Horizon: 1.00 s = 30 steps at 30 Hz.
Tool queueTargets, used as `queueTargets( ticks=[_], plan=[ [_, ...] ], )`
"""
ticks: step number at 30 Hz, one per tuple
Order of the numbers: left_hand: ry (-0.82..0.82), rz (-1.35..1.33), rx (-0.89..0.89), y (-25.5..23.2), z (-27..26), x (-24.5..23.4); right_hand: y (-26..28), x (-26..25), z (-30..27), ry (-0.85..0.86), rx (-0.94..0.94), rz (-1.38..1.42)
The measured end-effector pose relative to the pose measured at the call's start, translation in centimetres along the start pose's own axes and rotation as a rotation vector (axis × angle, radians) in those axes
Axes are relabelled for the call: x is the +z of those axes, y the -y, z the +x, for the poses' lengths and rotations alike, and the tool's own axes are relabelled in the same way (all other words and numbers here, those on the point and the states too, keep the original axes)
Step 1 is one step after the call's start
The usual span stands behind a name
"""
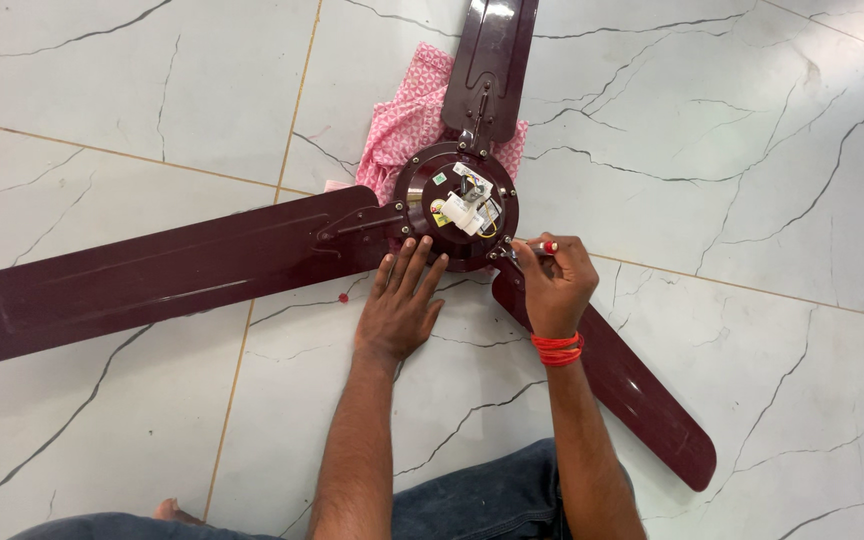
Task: The person uses a screwdriver to tighten screws on the central hub of a ceiling fan lying on the floor. They systematically work around the hub, securing the fan blades to the motor housing.
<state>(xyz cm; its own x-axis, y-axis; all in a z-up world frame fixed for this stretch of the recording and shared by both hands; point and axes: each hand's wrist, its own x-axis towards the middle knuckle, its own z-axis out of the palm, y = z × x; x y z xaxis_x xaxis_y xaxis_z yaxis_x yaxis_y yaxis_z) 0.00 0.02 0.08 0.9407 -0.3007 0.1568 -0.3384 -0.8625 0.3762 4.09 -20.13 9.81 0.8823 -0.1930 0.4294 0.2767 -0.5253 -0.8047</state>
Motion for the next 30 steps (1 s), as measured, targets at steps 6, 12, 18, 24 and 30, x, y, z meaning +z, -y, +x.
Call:
queueTargets(
  ticks=[6, 12, 18, 24, 30],
  plan=[
    [0.013, 0.002, -0.004, 0.0, 0.0, -0.2, 1.8, 0.0, 0.1, -0.024, -0.070, -0.205],
    [0.024, 0.009, -0.006, -0.1, 0.0, -0.2, 2.9, -0.6, 1.2, 0.124, -0.072, -0.252],
    [0.064, 0.000, -0.022, 0.0, 0.1, 0.2, 1.6, -1.9, 1.8, 0.350, -0.105, -0.084],
    [0.032, 0.038, -0.002, 0.1, 0.0, 0.3, -0.3, -4.4, 2.6, 0.519, 0.067, 0.236],
    [0.055, 0.067, -0.012, 0.0, 0.2, 0.1, 0.2, -5.2, 3.3, 0.644, 0.087, 0.186]
  ],
)
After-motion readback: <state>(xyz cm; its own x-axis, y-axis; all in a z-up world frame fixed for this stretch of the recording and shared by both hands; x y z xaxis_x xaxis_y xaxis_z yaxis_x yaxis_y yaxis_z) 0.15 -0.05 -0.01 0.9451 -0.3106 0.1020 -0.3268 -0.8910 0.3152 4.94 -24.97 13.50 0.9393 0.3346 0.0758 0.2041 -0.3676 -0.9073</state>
